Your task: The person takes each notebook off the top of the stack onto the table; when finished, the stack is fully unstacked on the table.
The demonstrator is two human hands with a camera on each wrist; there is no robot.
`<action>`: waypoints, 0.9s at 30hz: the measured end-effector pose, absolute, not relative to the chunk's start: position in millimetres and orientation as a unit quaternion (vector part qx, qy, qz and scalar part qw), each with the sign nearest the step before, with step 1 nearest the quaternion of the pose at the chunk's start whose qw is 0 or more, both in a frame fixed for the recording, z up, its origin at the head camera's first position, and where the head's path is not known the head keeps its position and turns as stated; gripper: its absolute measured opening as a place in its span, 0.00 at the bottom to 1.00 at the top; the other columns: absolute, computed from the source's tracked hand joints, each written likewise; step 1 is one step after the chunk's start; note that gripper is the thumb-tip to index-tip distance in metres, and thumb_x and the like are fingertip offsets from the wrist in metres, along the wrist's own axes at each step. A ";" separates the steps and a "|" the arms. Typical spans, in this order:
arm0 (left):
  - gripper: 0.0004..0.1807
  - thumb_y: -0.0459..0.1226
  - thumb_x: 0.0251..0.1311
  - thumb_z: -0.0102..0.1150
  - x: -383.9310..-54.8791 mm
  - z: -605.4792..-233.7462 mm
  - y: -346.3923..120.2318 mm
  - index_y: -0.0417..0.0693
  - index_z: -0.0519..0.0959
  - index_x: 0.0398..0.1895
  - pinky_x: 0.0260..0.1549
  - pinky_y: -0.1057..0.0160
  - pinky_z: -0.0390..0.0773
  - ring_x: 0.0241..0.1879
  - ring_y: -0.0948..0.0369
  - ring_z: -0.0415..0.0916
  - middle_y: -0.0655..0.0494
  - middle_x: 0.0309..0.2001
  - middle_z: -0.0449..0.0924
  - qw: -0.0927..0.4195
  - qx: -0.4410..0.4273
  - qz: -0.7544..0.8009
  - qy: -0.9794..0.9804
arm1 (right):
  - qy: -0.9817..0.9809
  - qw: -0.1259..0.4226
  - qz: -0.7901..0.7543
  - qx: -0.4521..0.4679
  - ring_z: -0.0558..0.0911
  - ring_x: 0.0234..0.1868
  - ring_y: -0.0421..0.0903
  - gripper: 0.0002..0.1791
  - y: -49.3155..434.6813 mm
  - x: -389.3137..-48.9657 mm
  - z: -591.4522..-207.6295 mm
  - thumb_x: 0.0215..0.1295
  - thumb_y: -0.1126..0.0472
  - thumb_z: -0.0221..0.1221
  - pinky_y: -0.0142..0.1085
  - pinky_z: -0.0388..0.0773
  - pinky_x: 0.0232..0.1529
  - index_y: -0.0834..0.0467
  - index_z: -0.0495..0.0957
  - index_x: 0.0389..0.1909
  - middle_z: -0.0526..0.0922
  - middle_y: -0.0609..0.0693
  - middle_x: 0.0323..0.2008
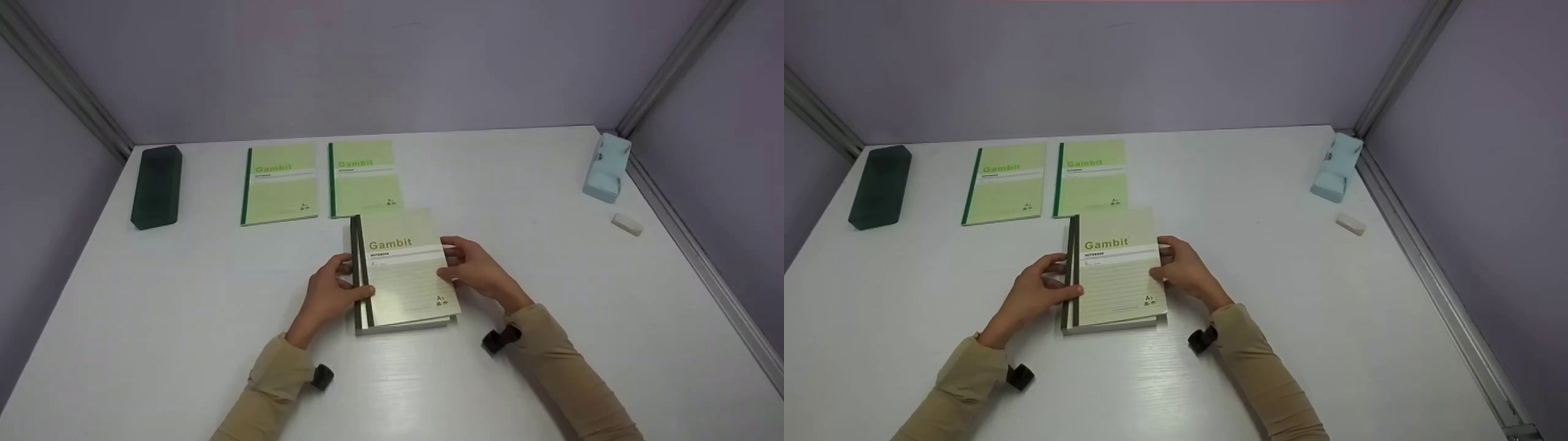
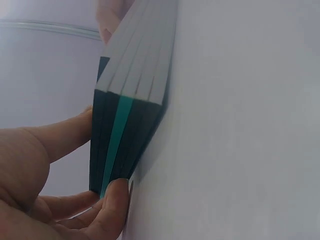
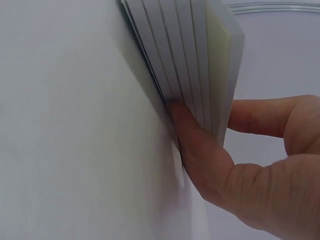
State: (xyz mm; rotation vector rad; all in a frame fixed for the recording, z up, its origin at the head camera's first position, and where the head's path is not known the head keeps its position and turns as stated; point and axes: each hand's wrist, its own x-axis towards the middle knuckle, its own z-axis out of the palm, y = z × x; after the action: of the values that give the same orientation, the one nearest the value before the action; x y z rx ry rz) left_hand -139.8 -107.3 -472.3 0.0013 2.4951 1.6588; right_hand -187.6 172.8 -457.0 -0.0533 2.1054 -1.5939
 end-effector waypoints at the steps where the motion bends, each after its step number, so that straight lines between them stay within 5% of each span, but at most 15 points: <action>1: 0.39 0.38 0.48 0.73 -139.9 -472.3 -107.0 0.39 0.67 0.64 0.33 0.60 0.77 0.38 0.55 0.77 0.43 0.50 0.76 0.072 0.002 0.549 0.833 | 0.775 0.246 -0.582 -0.019 0.75 0.53 0.53 0.39 173.5 -187.0 -457.1 0.60 0.73 0.59 0.40 0.78 0.44 0.60 0.55 0.72 0.69 0.63 0.60; 13: 0.41 0.38 0.47 0.74 -140.6 -470.2 -110.8 0.42 0.66 0.65 0.35 0.60 0.77 0.39 0.56 0.78 0.46 0.52 0.75 0.096 0.002 0.548 0.831 | 0.785 0.232 -0.573 -0.043 0.79 0.47 0.51 0.43 185.0 -181.4 -456.0 0.55 0.73 0.64 0.38 0.79 0.42 0.55 0.57 0.71 0.74 0.62 0.52; 20: 0.43 0.38 0.46 0.75 -141.3 -470.9 -113.2 0.42 0.65 0.67 0.37 0.58 0.77 0.40 0.55 0.78 0.45 0.54 0.75 0.099 0.011 0.558 0.824 | 0.780 0.257 -0.556 -0.132 0.77 0.34 0.47 0.26 196.0 -184.3 -459.2 0.53 0.74 0.64 0.35 0.76 0.34 0.60 0.75 0.55 0.76 0.59 0.43; 27: 0.44 0.38 0.47 0.75 -141.1 -471.1 -115.8 0.41 0.64 0.68 0.38 0.57 0.77 0.41 0.54 0.78 0.44 0.55 0.75 0.102 0.016 0.561 0.821 | 0.752 0.306 -0.553 -0.187 0.70 0.25 0.44 0.23 201.5 -187.5 -461.9 0.52 0.74 0.65 0.33 0.72 0.29 0.62 0.78 0.51 0.73 0.57 0.45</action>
State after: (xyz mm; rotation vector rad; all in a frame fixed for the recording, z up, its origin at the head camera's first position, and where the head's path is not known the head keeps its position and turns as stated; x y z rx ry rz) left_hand -141.1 -115.8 -471.1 0.0476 2.4245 1.6574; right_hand -187.5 201.5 -461.9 -0.4948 1.9909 -1.4641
